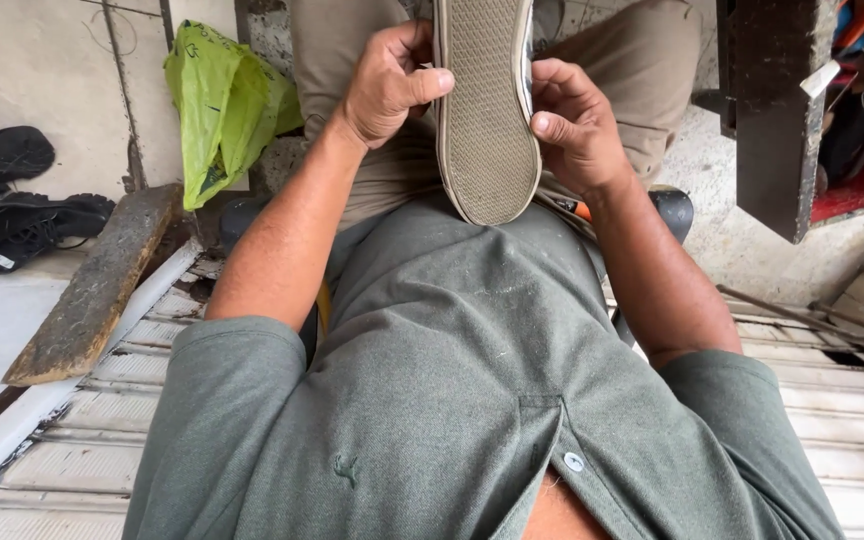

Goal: Hand-stitching the sole of a sneaker using an awl and thread in a repair shop.

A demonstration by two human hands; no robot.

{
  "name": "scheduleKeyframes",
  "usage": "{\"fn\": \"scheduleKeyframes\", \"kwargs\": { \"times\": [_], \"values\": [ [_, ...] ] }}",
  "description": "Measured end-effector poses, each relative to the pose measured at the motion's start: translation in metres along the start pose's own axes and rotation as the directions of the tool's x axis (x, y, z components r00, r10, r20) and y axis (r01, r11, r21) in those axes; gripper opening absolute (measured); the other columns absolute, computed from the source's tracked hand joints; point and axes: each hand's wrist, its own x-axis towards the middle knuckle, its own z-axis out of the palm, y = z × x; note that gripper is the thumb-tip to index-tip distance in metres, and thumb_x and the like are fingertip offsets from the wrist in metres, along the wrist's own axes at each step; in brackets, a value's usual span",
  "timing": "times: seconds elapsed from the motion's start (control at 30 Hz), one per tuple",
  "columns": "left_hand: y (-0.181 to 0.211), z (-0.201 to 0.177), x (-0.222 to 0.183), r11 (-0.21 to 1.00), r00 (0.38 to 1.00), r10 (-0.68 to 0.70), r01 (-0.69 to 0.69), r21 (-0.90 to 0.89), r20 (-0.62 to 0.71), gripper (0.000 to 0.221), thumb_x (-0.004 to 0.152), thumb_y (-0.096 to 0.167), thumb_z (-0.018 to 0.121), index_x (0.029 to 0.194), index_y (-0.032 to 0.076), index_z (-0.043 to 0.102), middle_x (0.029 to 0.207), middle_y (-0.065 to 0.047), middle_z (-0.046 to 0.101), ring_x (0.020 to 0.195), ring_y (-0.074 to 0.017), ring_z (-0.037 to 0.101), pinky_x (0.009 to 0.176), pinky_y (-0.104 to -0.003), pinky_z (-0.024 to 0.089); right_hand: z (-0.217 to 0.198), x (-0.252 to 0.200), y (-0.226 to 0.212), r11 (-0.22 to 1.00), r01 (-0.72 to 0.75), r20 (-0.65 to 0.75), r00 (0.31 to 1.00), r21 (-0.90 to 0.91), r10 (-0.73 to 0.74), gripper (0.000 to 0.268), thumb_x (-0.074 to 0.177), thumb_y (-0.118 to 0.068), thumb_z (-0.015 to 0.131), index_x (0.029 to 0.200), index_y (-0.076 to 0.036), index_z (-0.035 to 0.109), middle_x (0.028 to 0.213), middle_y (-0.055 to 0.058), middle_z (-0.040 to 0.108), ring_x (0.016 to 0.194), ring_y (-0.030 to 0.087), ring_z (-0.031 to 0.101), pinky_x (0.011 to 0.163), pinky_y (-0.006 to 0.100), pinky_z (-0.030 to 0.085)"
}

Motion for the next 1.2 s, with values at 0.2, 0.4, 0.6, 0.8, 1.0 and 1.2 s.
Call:
{"fn": "scheduleKeyframes", "kwargs": {
  "times": [0.2,0.4,0.6,0.8,1.0,1.2],
  "values": [
    [-0.007,-0.003,-0.006,0.994,0.999,0.035,-0.032,-0.100,0.023,0.045,0.088,0.021,0.081,0.125,0.005,0.062,0.124,-0.009,0.068,0.116,-0.0248,0.066,0.105,-0.041,0.058,0.009,-0.020,0.013,0.982,-0.078,0.023,0.997,0.169,0.076,0.045,0.096,-0.016,0.078,0.138,-0.018,0.061,0.139,0.007,0.061,0.129,0.020,0.058,0.116,0.038,0.050],
    [-0.017,-0.007,-0.010,0.980,0.997,-0.004,-0.012,-0.198,-0.080,0.041,0.085,0.016,0.079,0.121,0.007,0.064,0.119,-0.007,0.070,0.110,-0.0234,0.066,0.101,-0.040,0.057,0.018,-0.038,0.015,0.982,-0.140,0.044,0.990,0.124,0.135,0.051,0.105,-0.027,0.069,0.151,-0.017,0.048,0.150,0.005,0.054,0.138,0.020,0.050,0.122,0.040,0.039],
    [-0.009,-0.005,-0.003,0.958,0.953,-0.128,0.048,-0.282,-0.274,0.048,0.075,0.024,0.084,0.112,0.013,0.056,0.091,-0.002,0.059,0.059,-0.0090,0.046,0.037,-0.022,0.027,0.015,-0.026,-0.007,0.987,0.009,0.003,1.000,-0.159,-0.008,0.082,0.087,-0.004,0.078,0.155,-0.016,0.035,0.141,0.022,0.056,0.129,0.030,0.058,0.113,0.043,0.051],
    [-0.005,-0.008,0.009,0.923,0.930,-0.059,-0.087,-0.376,-0.362,0.032,0.092,0.010,0.067,0.122,0.015,0.061,0.066,0.005,0.036,0.047,-0.0049,0.031,0.041,-0.025,0.027,0.007,-0.004,-0.044,0.942,0.333,-0.114,0.935,-0.045,-0.336,0.074,0.088,-0.001,0.075,0.153,-0.014,0.042,0.151,0.017,0.053,0.138,0.026,0.052,0.119,0.039,0.042],
    [0.019,0.025,0.004,0.884,0.937,-0.147,-0.020,-0.468,-0.318,0.025,0.087,0.006,0.055,0.073,0.020,0.040,0.059,0.008,0.021,0.045,-0.0048,0.024,0.045,-0.024,0.021,0.011,0.005,-0.076,0.894,0.446,-0.092,0.889,-0.040,-0.448,0.079,0.088,0.001,0.074,0.157,-0.014,0.038,0.161,0.028,0.045,0.147,0.032,0.050,0.121,0.042,0.046],
    [0.012,0.041,0.001,0.833,0.951,-0.165,-0.007,-0.554,-0.260,0.011,0.091,0.007,0.059,0.091,0.018,0.058,0.066,0.009,0.034,0.047,-0.0044,0.025,0.046,-0.022,0.022,0.013,0.010,-0.094,0.867,0.498,-0.003,0.867,0.021,-0.498,0.069,0.089,0.002,0.066,0.154,-0.010,0.045,0.169,0.025,0.036,0.157,0.033,0.041,0.128,0.045,0.041]
  ]
}}
